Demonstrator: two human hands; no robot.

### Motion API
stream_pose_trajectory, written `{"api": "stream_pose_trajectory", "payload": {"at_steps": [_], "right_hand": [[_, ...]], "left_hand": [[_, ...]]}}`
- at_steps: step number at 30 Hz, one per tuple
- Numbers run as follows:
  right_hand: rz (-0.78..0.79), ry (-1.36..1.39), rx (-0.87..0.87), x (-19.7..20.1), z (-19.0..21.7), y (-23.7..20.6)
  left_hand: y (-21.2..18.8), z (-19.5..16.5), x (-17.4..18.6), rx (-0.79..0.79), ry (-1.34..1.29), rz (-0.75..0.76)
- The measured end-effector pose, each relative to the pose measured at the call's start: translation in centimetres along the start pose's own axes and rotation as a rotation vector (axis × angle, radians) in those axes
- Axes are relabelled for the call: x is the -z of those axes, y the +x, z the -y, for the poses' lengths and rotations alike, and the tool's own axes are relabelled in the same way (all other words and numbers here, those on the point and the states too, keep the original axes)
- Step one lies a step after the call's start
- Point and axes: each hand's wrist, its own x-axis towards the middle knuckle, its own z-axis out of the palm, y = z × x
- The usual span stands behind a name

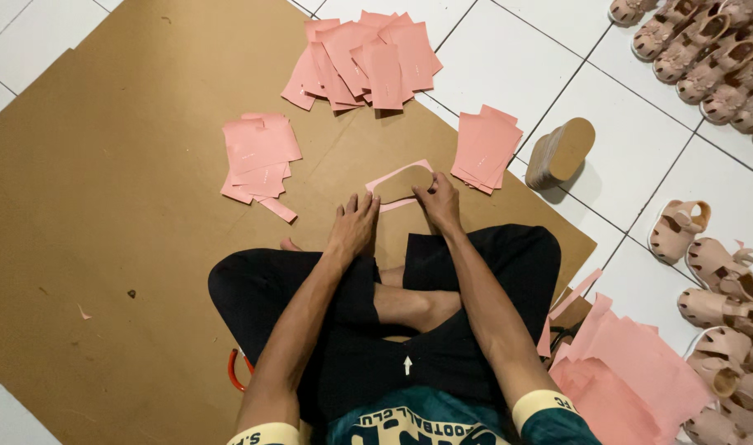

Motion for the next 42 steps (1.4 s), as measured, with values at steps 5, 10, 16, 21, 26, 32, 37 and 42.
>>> {"api": "stream_pose_trajectory", "payload": {"at_steps": [5,10,16,21,26,32,37,42], "right_hand": [[-0.104,-0.024,-0.008,0.2,0.0,-0.3],[-0.132,0.017,-0.073,0.1,-0.4,-0.1],[-0.148,-0.041,-0.042,0.0,-0.3,0.1],[-0.136,-0.126,-0.121,-0.3,-0.3,0.2],[-0.185,-0.270,0.188,-0.5,-0.4,0.1],[-0.150,-0.202,0.145,-0.6,-0.3,-0.7],[-0.236,-0.114,-0.142,0.1,-1.5,-1.4],[-0.381,0.004,-0.190,0.3,-3.7,-2.4]], "left_hand": [[0.1,0.0,0.0,0.002,-0.007,-0.008],[0.1,0.0,0.1,0.005,0.010,-0.005],[0.2,0.0,-0.2,0.009,-0.005,-0.017],[0.2,0.2,-0.9,0.005,-0.003,-0.023],[0.5,-0.4,-0.6,0.014,-0.005,-0.021],[2.8,-1.7,0.0,0.082,-0.303,-0.140],[2.9,-2.5,-2.1,0.025,-0.106,-0.269],[1.4,-2.8,-2.0,0.245,-0.503,-0.139]]}}
